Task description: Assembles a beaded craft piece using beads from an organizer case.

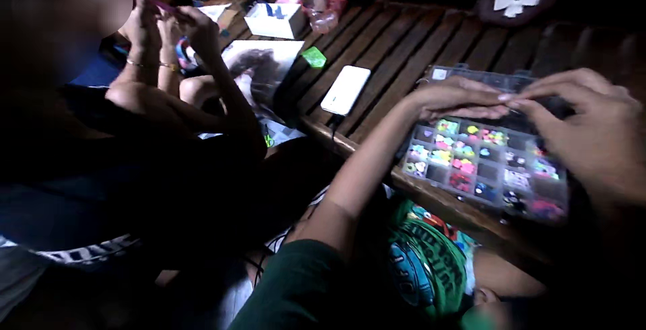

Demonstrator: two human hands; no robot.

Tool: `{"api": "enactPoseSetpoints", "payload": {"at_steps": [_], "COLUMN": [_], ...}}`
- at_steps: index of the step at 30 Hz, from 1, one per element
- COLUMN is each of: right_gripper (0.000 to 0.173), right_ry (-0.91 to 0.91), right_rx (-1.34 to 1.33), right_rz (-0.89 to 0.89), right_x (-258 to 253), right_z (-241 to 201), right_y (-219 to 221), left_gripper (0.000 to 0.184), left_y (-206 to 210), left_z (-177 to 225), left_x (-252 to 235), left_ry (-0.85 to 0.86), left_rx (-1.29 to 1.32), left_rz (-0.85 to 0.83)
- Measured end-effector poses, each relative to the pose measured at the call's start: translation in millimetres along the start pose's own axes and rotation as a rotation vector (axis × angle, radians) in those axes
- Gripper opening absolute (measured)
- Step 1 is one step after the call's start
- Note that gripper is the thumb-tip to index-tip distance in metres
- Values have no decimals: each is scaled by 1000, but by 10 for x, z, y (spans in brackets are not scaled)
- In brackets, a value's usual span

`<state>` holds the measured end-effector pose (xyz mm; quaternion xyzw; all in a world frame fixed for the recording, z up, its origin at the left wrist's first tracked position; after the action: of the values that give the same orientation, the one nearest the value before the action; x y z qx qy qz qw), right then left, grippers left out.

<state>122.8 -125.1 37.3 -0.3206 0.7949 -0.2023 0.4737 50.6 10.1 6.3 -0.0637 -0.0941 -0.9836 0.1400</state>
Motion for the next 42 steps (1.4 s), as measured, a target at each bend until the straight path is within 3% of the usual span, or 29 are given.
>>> {"api": "enactPoseSetpoints", "payload": {"at_steps": [25, 42], "right_gripper": [29, 44], "right_ry": [-22, 76], "right_rx": [-1, 62], "right_rz": [57, 130], "right_x": [22, -1], "right_z": [86, 503], "right_y": [3, -181], "left_gripper": [15, 23], "left_y": [-11, -296], "left_z": [7, 53], "left_x": [-50, -105], "left_ry": [45, 153], "left_rx": [53, 315], "left_rz": [-9, 330]}}
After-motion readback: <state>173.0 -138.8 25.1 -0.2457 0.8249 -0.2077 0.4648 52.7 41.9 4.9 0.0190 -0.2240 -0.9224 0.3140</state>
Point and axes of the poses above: each hand's wrist, its own x-axis away from the middle knuckle, its own y-axis out of the palm, z = x × y, the point moved 6 cm from there along -x, towards the middle knuckle, and after that the axes turned 7 degrees about z, right-handed, at the moved point
